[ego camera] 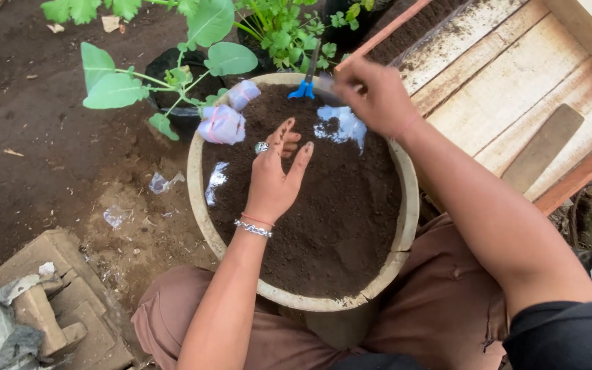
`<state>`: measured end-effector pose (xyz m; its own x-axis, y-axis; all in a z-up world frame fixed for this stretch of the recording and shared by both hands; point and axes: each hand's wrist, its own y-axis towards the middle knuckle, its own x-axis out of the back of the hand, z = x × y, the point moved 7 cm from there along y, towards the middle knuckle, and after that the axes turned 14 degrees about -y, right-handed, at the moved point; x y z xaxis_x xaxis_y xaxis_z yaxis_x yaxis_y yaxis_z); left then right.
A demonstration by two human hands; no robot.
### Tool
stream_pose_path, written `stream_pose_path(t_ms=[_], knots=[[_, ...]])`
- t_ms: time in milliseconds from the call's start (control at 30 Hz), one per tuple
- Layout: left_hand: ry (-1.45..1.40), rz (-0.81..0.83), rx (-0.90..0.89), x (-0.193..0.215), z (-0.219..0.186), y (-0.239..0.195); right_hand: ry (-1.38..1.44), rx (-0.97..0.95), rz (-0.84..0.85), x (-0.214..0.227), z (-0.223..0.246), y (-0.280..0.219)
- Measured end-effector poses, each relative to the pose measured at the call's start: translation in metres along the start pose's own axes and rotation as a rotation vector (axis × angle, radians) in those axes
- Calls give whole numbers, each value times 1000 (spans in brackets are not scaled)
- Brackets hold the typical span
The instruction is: The person sits on the ground and repeatedly scoops soil from a large bowl, rolls it into a ball, and wraps it in a small plastic bag. The wrapped soil balls are placed back into the bowl. The person continues this process throughout the clip.
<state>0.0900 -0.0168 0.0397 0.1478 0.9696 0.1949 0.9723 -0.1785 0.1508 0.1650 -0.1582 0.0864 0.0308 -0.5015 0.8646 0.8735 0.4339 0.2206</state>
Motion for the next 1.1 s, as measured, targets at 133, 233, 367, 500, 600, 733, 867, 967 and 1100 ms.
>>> stream_pose_path(t_ms=[133, 233, 367, 500, 600, 733, 867, 967, 1100], knots=[[-541, -118, 107, -2, 1, -5, -325, 346, -366, -21, 35, -33], [-720, -169, 80, 4, -7, -4, -408, 483, -486, -14, 80, -46], [-669, -225, 40, 19, -21, -11, 58, 340, -324, -8, 79, -43], [-662, -109, 53, 15, -14, -12, 493, -9, -87, -12, 57, -36], [-582, 3, 68, 11, -18, -16, 662, -97, 277, -18, 73, -40], [-469, 20, 79, 18, -20, -15, 710, -164, 282, -29, 60, -44], [-341, 46, 98, 23, -16, -15, 746, -132, 247, -29, 65, -43], [-307, 75, 93, 20, -16, -17, 787, -127, 216, -32, 62, -44], [-436, 123, 83, 17, -29, -20, 778, -133, 179, -23, 54, -43]])
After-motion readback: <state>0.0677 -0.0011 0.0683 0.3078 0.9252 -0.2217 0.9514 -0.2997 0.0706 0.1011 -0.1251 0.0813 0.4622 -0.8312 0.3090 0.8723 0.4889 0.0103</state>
